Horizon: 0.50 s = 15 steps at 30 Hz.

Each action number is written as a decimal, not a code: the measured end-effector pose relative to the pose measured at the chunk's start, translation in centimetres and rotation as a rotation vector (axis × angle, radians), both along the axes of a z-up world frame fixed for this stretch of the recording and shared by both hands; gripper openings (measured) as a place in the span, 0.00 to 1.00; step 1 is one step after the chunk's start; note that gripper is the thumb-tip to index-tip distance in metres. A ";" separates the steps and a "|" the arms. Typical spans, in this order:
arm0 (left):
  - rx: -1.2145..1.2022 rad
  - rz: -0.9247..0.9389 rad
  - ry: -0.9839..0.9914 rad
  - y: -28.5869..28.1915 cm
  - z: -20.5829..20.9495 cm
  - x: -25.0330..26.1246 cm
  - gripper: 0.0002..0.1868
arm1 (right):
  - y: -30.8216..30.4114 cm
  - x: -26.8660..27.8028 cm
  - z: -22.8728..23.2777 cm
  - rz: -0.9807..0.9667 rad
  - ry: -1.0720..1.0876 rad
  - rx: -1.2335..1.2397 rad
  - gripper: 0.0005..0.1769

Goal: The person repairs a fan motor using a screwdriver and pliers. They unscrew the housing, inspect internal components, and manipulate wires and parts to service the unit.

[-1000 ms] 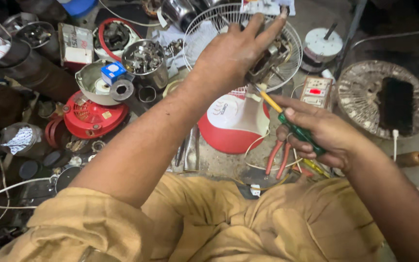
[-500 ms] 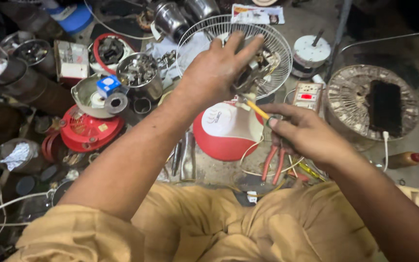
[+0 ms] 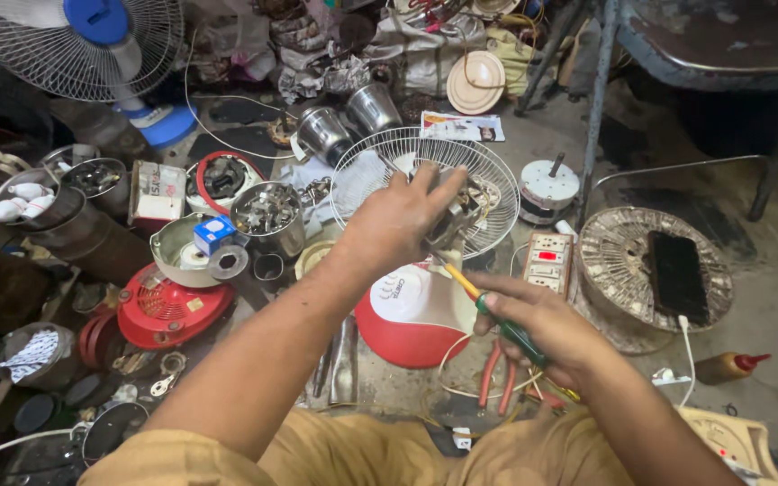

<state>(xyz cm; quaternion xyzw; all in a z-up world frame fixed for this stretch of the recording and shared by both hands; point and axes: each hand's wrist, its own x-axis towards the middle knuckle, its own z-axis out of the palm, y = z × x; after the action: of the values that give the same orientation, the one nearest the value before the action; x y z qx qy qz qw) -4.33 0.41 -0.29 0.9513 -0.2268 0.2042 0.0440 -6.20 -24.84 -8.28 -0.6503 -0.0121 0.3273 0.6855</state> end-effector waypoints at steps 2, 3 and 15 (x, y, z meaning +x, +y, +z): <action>-0.042 -0.012 -0.025 0.0 -0.2 0.2 0.50 | 1.2 0.3 0.1 0.092 -0.102 -0.102 0.27; -0.038 -0.009 -0.012 -0.1 -0.4 0.1 0.50 | 1.5 0.2 0.3 0.137 -0.153 -0.155 0.26; -0.082 -0.011 -0.013 -0.2 -0.1 0.3 0.50 | 2.0 -0.8 0.6 0.051 -0.563 -0.393 0.27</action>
<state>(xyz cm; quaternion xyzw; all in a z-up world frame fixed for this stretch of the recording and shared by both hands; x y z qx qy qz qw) -4.01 0.22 -0.44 0.9460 -0.2238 0.2194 0.0828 -7.03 -22.88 -7.71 -0.8343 -0.1536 0.1479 0.5084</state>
